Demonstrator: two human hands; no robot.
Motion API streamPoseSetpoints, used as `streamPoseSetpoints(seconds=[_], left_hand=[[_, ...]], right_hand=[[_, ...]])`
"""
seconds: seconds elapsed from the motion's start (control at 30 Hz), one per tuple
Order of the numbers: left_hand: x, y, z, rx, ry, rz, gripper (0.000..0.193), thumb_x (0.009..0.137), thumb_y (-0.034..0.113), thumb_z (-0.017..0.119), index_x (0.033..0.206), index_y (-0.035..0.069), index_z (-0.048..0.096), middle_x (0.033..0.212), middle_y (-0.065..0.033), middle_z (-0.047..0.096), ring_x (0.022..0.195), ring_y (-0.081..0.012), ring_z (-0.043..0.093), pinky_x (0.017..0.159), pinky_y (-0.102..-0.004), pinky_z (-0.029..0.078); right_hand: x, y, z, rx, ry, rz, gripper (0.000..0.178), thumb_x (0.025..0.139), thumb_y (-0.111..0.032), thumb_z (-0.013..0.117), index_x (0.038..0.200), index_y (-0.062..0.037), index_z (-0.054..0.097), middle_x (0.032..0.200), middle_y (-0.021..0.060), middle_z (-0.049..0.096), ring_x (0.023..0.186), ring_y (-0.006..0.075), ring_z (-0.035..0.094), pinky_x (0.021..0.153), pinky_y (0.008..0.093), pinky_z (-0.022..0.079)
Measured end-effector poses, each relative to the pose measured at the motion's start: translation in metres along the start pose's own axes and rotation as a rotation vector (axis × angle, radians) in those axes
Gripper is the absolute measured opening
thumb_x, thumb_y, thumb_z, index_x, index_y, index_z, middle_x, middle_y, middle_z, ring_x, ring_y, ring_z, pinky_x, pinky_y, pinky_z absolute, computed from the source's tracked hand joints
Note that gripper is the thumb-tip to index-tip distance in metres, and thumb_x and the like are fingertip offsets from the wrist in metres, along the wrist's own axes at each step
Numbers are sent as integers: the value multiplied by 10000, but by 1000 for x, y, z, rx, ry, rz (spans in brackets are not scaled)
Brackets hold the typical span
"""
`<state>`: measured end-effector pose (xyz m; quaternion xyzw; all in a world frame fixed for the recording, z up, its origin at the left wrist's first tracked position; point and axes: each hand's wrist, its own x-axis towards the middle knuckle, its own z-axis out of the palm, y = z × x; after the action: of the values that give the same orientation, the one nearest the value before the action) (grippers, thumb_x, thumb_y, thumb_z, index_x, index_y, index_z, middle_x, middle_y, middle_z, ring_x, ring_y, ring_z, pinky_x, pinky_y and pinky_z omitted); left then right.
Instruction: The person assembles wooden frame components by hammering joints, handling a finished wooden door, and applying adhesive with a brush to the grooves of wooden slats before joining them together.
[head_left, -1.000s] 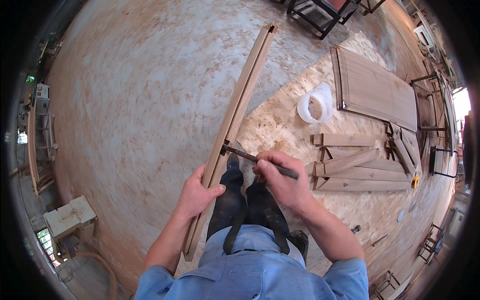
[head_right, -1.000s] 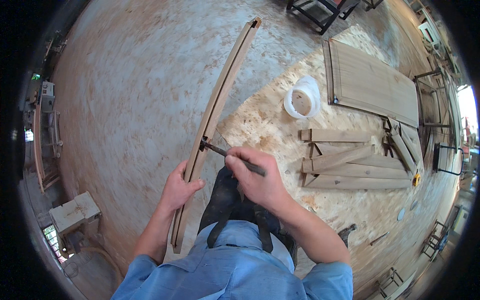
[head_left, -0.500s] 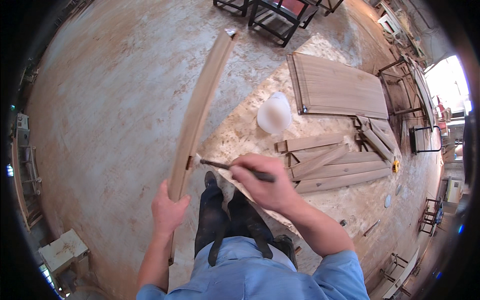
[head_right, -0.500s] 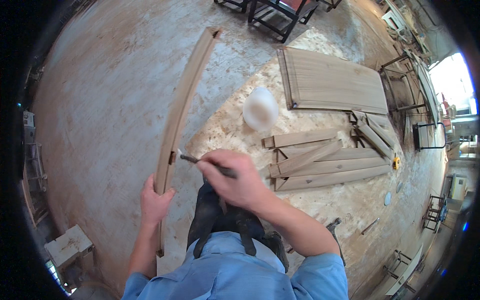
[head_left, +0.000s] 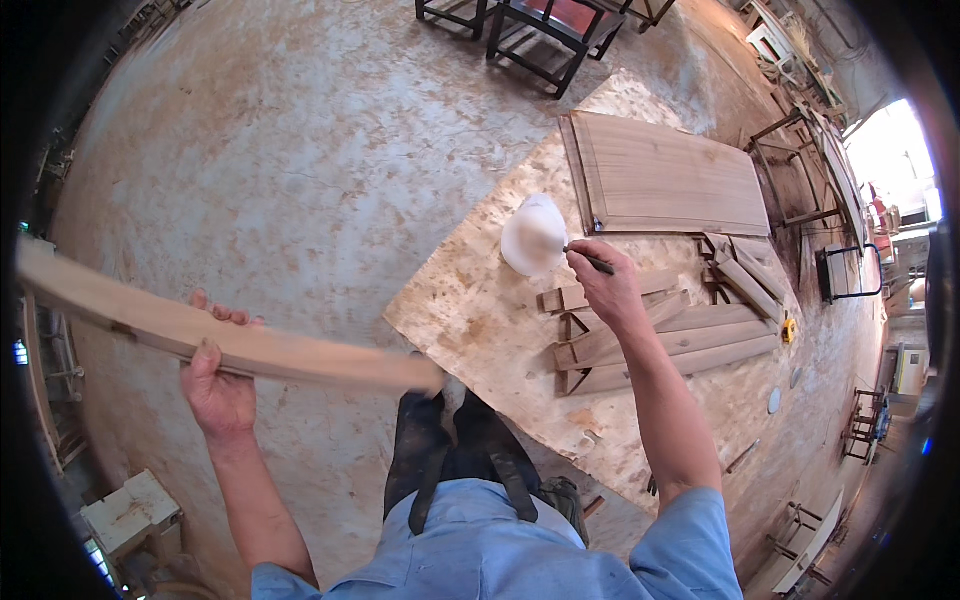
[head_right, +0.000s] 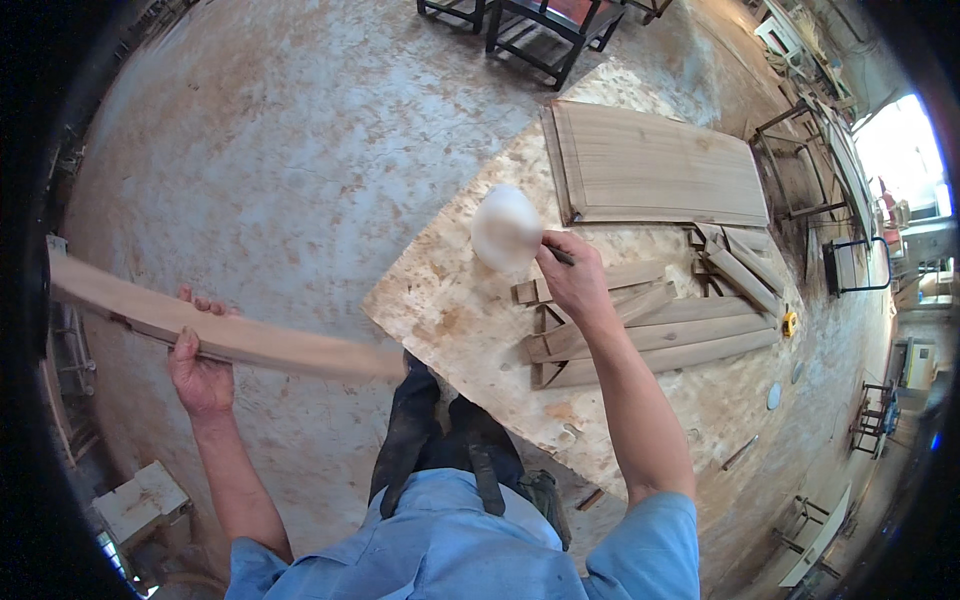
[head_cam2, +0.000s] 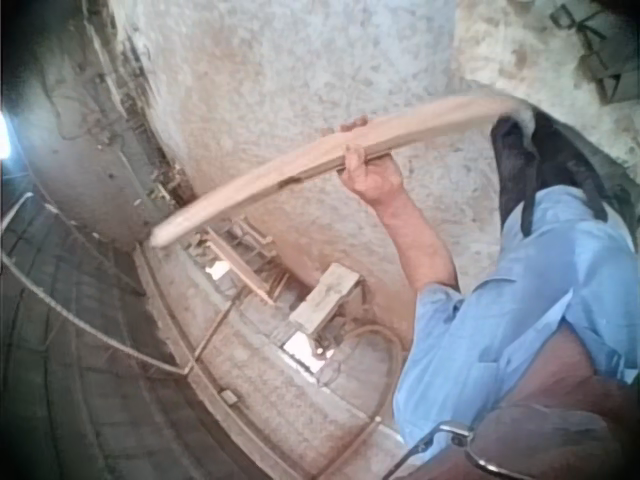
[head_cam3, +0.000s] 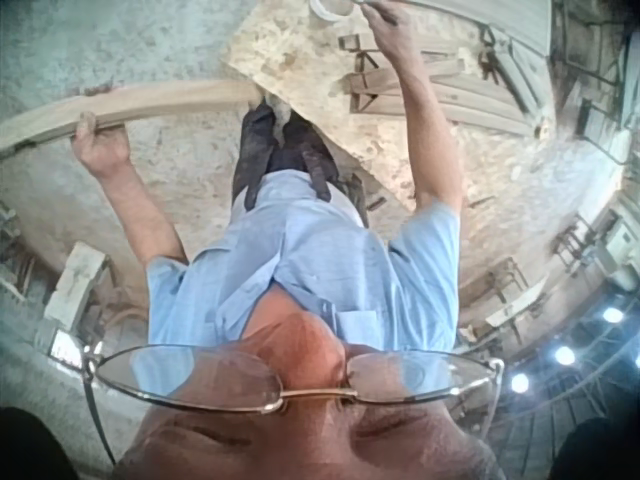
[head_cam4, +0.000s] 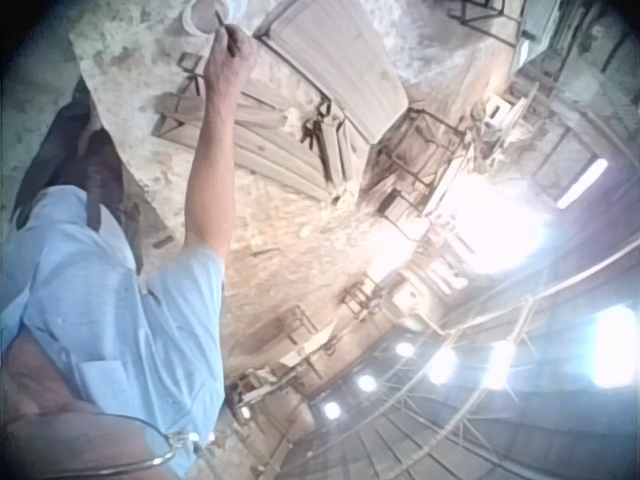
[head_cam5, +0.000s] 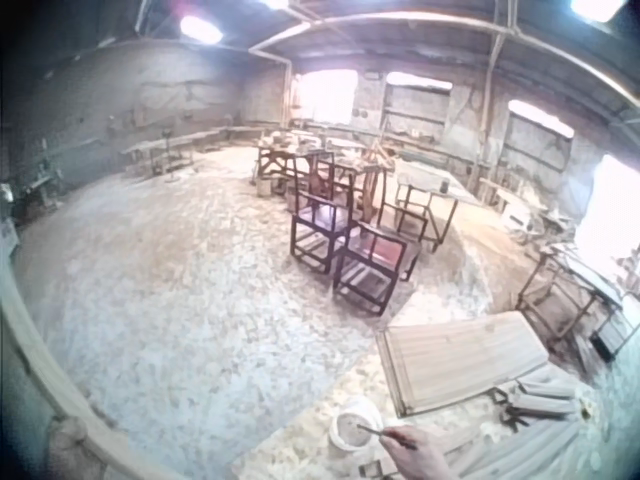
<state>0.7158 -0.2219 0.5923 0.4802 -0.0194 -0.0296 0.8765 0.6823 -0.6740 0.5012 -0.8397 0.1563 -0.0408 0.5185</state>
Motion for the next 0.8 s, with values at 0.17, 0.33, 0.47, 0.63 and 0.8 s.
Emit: streamPoseSetpoints(seconds=[0.17, 0.33, 0.47, 0.63, 0.8], left_hand=[[-15, -31, -16, -137, 269, -83, 393, 885, 154, 599, 1250, 86, 471, 1242, -50, 497, 1242, -306, 450, 981, -503, 447], [-28, -55, -18, -165, 426, -127, 325, 921, 220, 561, 1200, 62, 507, 1252, -60, 530, 1225, -308, 485, 873, -504, 534], [-33, -66, -26, -186, 508, -189, 295, 935, 222, 540, 1167, 42, 517, 1227, -56, 549, 1209, -291, 499, 876, -520, 524], [-38, -76, -19, -155, 632, -225, 237, 933, 232, 554, 1102, 66, 534, 1150, -43, 565, 1121, -260, 542, 877, -533, 512], [-41, -87, -11, -150, 703, -239, 227, 934, 240, 565, 1081, 69, 534, 1079, -35, 565, 1075, -248, 552, 872, -536, 508]], right_hand=[[3, 2, 12, 157, -97, 255, 207, 893, -178, 606, 1009, -15, 661, 750, 24, 632, 618, 67, 545, 487, 215, 434], [11, 17, 4, 659, 52, 468, 174, 915, -220, 584, 965, -54, 579, 709, 37, 596, 575, 115, 554, 444, 239, 433], [8, 24, -4, 826, 40, 554, 136, 919, -229, 591, 945, -97, 564, 704, 27, 586, 562, 128, 557, 444, 261, 439], [-15, -15, -20, 914, 168, 334, 136, 941, -201, 553, 931, -74, 505, 683, 61, 561, 537, 159, 549, 403, 268, 439], [-50, -56, -6, 852, 127, 288, 167, 936, -188, 537, 920, -22, 539, 653, 111, 589, 487, 181, 559, 399, 279, 466]])
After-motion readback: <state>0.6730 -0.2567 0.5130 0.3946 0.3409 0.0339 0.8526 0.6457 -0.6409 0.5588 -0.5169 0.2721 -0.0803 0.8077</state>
